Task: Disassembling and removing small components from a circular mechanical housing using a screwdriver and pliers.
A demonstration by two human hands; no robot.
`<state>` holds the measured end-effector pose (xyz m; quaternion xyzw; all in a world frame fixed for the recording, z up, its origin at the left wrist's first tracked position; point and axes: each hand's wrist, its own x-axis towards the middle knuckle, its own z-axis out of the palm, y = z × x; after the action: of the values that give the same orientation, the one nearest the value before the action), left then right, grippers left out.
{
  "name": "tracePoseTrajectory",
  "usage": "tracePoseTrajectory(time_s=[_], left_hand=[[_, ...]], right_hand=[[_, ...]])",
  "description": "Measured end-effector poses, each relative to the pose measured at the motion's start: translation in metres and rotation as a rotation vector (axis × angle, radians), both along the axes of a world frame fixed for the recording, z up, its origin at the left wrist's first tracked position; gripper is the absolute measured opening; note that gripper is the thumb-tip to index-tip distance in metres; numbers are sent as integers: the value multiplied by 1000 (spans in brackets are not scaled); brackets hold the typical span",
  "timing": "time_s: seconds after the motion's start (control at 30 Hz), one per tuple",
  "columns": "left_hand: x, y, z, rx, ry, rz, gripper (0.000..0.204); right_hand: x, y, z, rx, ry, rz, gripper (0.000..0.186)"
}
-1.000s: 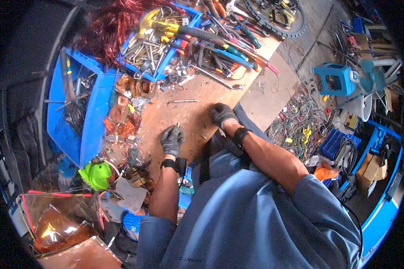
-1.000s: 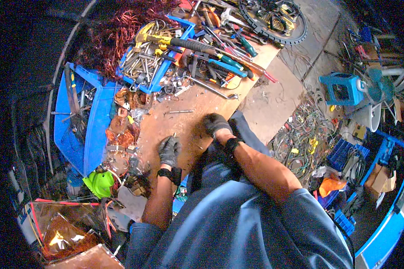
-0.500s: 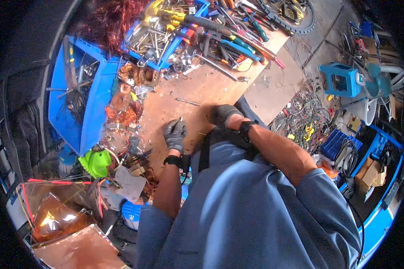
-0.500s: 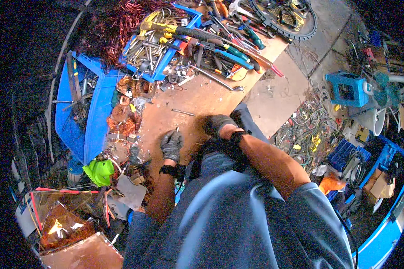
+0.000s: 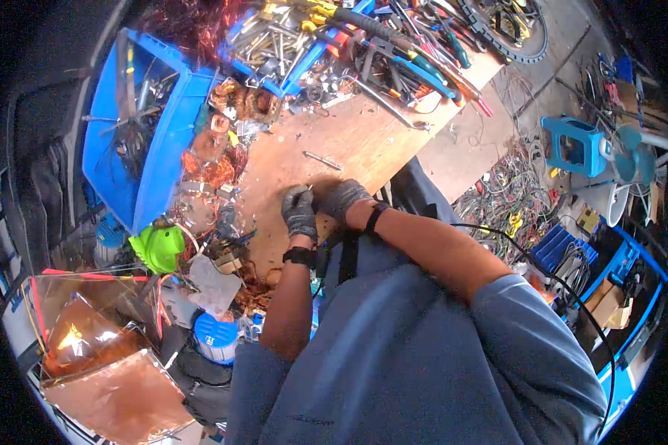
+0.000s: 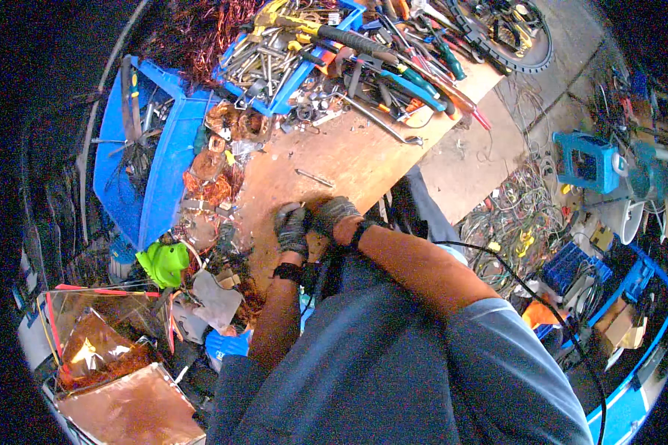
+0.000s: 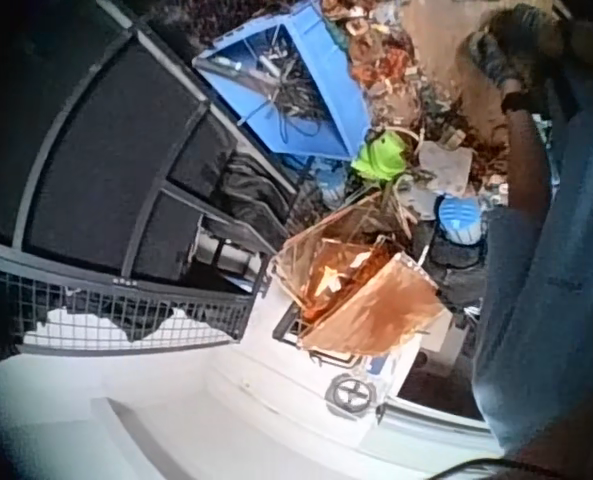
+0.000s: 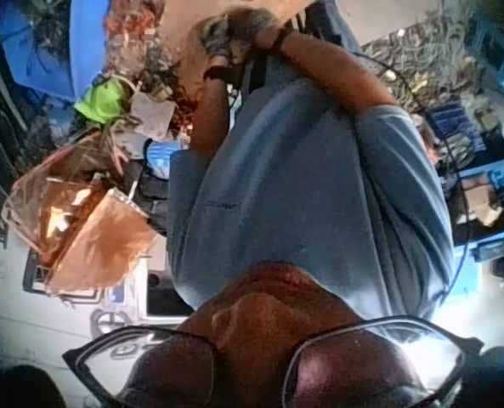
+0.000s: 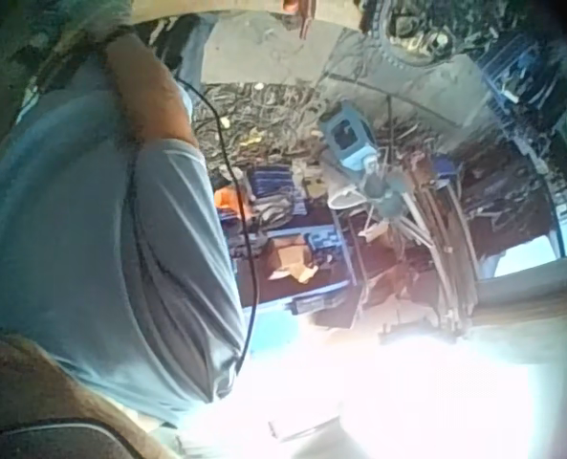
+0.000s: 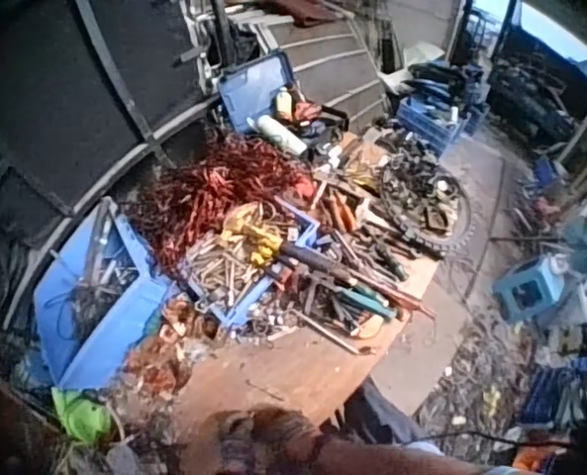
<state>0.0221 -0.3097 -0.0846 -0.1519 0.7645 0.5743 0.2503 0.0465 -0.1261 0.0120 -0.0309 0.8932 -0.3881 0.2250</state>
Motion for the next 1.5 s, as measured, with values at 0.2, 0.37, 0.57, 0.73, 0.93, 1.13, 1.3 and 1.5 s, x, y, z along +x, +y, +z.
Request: tracePoseTrajectory(time_s=[0.2, 0.37, 0.57, 0.73, 0.93, 1.13, 1.3, 1.5], left_hand=[[-3, 1, -18, 2, -76, 70, 9], [-6, 17, 21, 113, -209, 182, 4], [-15, 28, 37, 158, -310, 197, 11], [-27, 19, 38, 397, -402, 88, 15], [-30, 34, 71, 734, -579, 305, 19], [-38, 62, 86, 314, -489, 204, 36], [-37, 71, 123, 221, -103, -186, 25], [-56, 91, 171, 607, -201, 1, 23]], right_hand=[[-19, 36, 8, 114, -323, -137, 27], [-11, 70, 4, -347, 13, -860, 29], [8, 81, -6, 44, -277, -569, 25], [1, 64, -19, 199, -145, -408, 31], [-17, 55, -31, 215, -231, -323, 36], [-3, 63, -5, -412, -217, -523, 30], [0, 71, 46, -420, -25, -556, 24], [2, 79, 101, -686, 130, -701, 14]])
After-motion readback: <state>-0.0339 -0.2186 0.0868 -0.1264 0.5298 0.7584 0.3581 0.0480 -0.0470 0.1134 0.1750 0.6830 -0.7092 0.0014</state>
